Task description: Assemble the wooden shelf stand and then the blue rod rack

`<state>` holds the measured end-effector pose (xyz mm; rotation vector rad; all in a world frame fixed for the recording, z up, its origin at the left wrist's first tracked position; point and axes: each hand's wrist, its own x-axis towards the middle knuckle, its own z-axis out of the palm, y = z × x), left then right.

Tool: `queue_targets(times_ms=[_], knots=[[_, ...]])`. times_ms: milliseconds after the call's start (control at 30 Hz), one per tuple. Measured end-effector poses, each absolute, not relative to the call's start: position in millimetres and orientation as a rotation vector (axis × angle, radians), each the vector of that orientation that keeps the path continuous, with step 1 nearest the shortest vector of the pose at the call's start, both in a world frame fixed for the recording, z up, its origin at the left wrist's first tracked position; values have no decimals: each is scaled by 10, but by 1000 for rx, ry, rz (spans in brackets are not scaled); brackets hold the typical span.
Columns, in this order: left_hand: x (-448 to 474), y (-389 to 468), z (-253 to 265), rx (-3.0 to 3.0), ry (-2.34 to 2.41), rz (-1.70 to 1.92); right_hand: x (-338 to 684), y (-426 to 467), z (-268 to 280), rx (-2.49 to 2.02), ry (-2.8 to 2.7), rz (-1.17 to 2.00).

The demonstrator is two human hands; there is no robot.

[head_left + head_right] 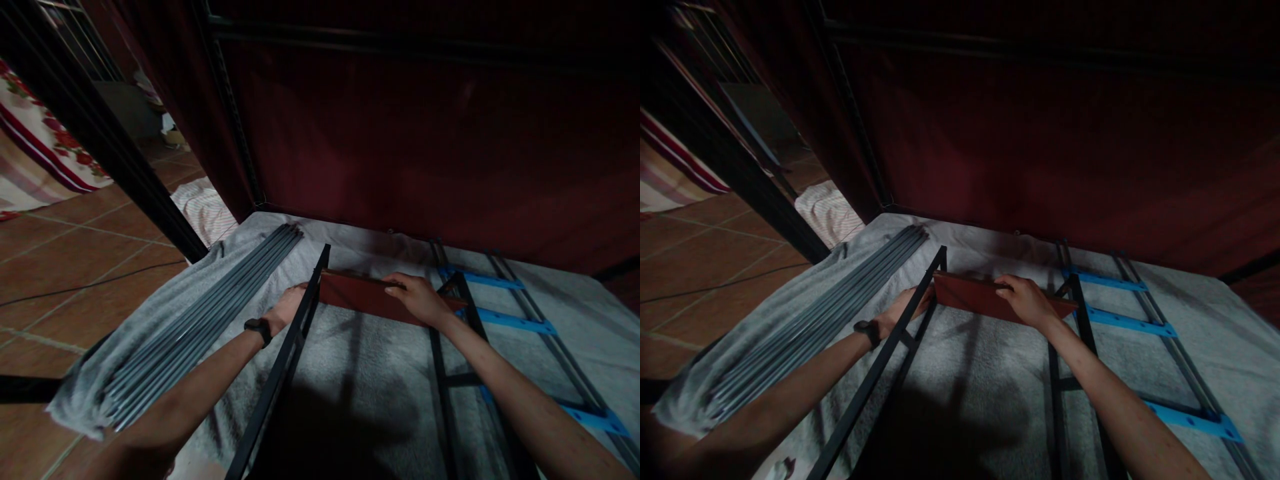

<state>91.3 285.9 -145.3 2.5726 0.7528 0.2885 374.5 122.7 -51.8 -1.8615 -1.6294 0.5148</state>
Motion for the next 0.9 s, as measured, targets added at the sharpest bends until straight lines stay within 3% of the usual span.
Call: queue_targets(times_ms=[900], knots=[[917, 2902, -1348, 2492, 755, 253, 3780, 1236, -542, -1842, -1649, 545]])
